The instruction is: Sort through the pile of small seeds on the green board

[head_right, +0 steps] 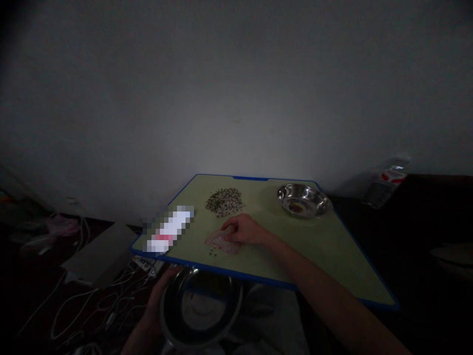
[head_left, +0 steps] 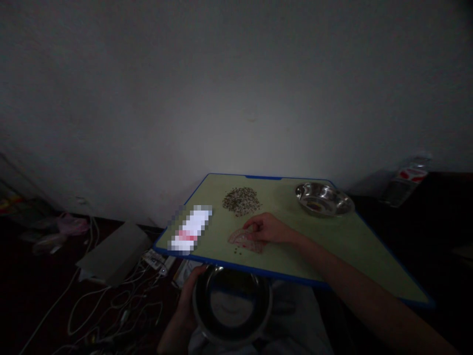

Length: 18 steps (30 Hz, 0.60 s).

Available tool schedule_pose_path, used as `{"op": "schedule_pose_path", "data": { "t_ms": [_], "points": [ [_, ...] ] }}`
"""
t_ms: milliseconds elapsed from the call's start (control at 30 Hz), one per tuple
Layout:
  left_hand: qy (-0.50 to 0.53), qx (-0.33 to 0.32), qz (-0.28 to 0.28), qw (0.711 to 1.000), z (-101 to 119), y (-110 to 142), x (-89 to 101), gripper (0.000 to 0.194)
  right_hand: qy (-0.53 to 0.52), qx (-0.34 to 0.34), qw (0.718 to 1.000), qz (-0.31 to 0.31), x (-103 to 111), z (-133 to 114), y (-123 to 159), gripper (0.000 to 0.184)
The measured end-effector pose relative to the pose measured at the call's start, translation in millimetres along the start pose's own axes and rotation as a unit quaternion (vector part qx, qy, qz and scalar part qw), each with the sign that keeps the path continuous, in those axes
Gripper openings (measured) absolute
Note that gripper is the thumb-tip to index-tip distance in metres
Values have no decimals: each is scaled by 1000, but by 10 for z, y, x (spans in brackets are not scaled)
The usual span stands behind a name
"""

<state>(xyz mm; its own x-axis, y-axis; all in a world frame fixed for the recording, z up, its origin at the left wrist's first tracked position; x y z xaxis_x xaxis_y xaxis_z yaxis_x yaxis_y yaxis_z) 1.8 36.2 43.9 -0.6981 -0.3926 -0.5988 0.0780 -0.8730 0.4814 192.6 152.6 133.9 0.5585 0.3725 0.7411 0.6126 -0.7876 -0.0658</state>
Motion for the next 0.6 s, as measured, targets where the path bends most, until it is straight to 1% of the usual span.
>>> {"op": "schedule_pose_path", "data": {
  "t_ms": [100,167,233,400,500,600],
  "points": [
    [12,10,-21,1000,-35,-14,-5,14,-27,8,999,-28,-68,-69,27,33],
    [12,1,-30,999,-32,-13,-13,17,-52,3,997,-51,-117,-108,52,33],
    [5,8,-34,999,-45,-3,-34,18,-70,-10,995,-70,-156,-136,77,33],
    [-4,45,-21,999,-60,37,-103,11,-70,-20,994,-87,-195,-185,111,35],
    [-3,58,-12,998,-52,84,-155,13,-89,-17,990,-109,-225,-200,122,38],
    [6,32,0,999,-5,159,-199,15,-110,-10,987,-120,-231,-212,129,39]
  ]
}}
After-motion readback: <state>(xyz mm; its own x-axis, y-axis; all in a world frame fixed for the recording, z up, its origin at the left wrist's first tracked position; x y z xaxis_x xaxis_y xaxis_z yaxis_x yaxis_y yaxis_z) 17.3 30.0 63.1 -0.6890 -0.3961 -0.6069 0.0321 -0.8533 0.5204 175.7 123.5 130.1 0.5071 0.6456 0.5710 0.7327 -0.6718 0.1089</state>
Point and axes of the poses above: each hand's wrist, its own y-axis away from the middle knuckle, its own x-axis out of the back of the hand, z = x × y, the point moved 7 cm from there along -y, towards the middle knuckle, and after that the axes turned 11 degrees about y, right-handed, at the moved point
